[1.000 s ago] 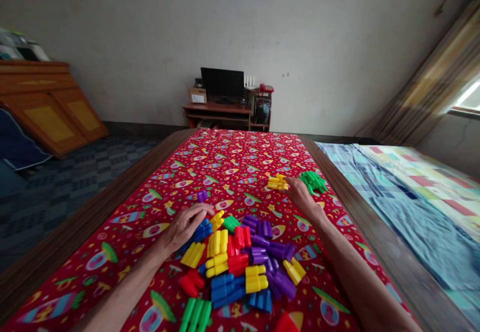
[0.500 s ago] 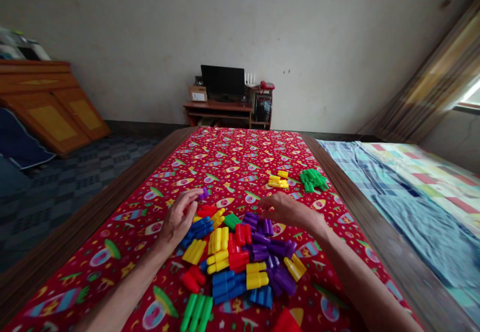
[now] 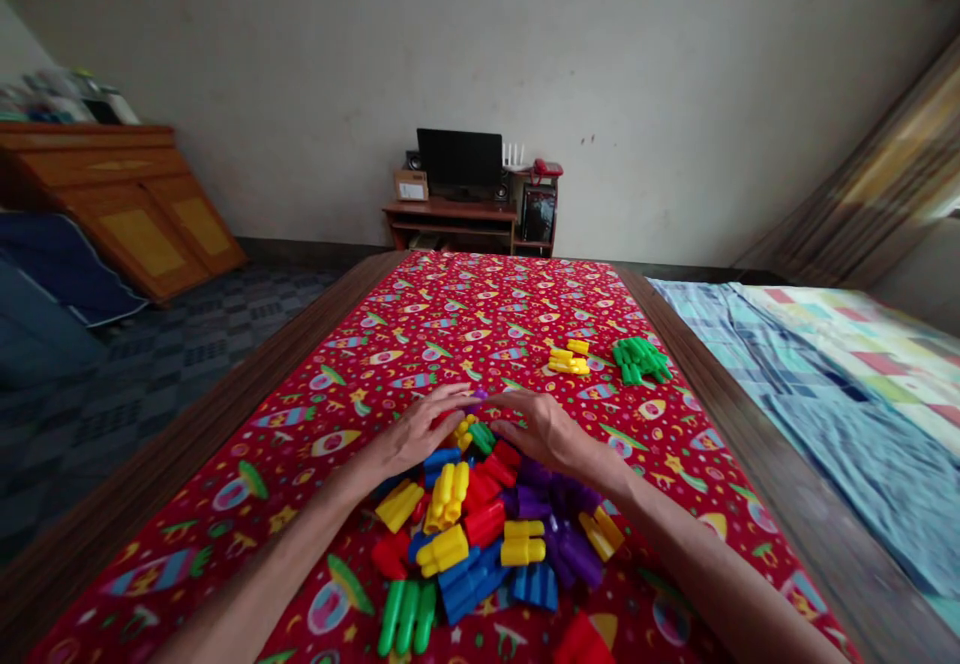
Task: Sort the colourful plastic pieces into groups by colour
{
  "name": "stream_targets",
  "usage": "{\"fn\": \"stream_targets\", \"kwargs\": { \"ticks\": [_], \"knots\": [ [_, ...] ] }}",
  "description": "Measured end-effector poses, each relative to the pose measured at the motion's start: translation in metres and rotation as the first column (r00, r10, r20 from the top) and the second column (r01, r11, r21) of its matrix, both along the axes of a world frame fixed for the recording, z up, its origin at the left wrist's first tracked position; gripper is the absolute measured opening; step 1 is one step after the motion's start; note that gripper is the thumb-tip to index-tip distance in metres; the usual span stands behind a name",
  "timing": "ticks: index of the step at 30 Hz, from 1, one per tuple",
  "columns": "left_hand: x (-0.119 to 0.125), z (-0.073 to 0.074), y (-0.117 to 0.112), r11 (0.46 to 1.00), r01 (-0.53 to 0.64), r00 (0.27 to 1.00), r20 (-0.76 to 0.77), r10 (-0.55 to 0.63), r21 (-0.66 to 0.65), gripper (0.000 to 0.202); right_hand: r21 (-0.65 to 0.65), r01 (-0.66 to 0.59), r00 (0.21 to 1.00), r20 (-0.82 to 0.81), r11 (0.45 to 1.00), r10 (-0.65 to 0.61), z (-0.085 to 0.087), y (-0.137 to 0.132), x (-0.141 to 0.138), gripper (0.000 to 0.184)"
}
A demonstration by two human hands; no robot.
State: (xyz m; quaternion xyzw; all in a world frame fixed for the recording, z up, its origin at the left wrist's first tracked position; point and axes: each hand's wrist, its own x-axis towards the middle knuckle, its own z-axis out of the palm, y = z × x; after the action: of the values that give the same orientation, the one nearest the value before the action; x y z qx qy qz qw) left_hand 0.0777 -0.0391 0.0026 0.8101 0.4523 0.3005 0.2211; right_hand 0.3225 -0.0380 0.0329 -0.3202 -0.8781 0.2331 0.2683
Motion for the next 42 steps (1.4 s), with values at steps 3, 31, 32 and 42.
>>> {"fn": "stream_targets", "kwargs": {
  "ticks": [3, 31, 32, 42],
  "knots": [
    [-0.005, 0.002, -0.002, 0.999, 0.047, 0.996, -0.07, -0.047, 0.004, 0.037, 0.003, -0.09, 0.996, -0.004, 0.996, 0.09, -0.003, -0.007, -0.013, 0.033],
    [0.049, 0.042, -0.061, 0.965, 0.243, 0.908, -0.328, -0.261, -0.097, 0.045, -0.063, 0.744, 0.64, -0.221, 0.665, -0.736, -0.024, 0.094, 0.085, 0.025],
    [0.051, 0.041, -0.065, 0.964, 0.252, 0.89, -0.371, -0.265, -0.084, 0.045, -0.059, 0.75, 0.64, -0.188, 0.659, -0.745, -0.028, 0.095, 0.088, 0.025],
    [0.055, 0.028, -0.059, 0.99, 0.142, 0.965, -0.226, -0.134, 0.017, 0.026, 0.067, 0.744, 0.668, -0.075, 0.664, -0.741, -0.036, 0.093, 0.093, 0.035]
  ]
}}
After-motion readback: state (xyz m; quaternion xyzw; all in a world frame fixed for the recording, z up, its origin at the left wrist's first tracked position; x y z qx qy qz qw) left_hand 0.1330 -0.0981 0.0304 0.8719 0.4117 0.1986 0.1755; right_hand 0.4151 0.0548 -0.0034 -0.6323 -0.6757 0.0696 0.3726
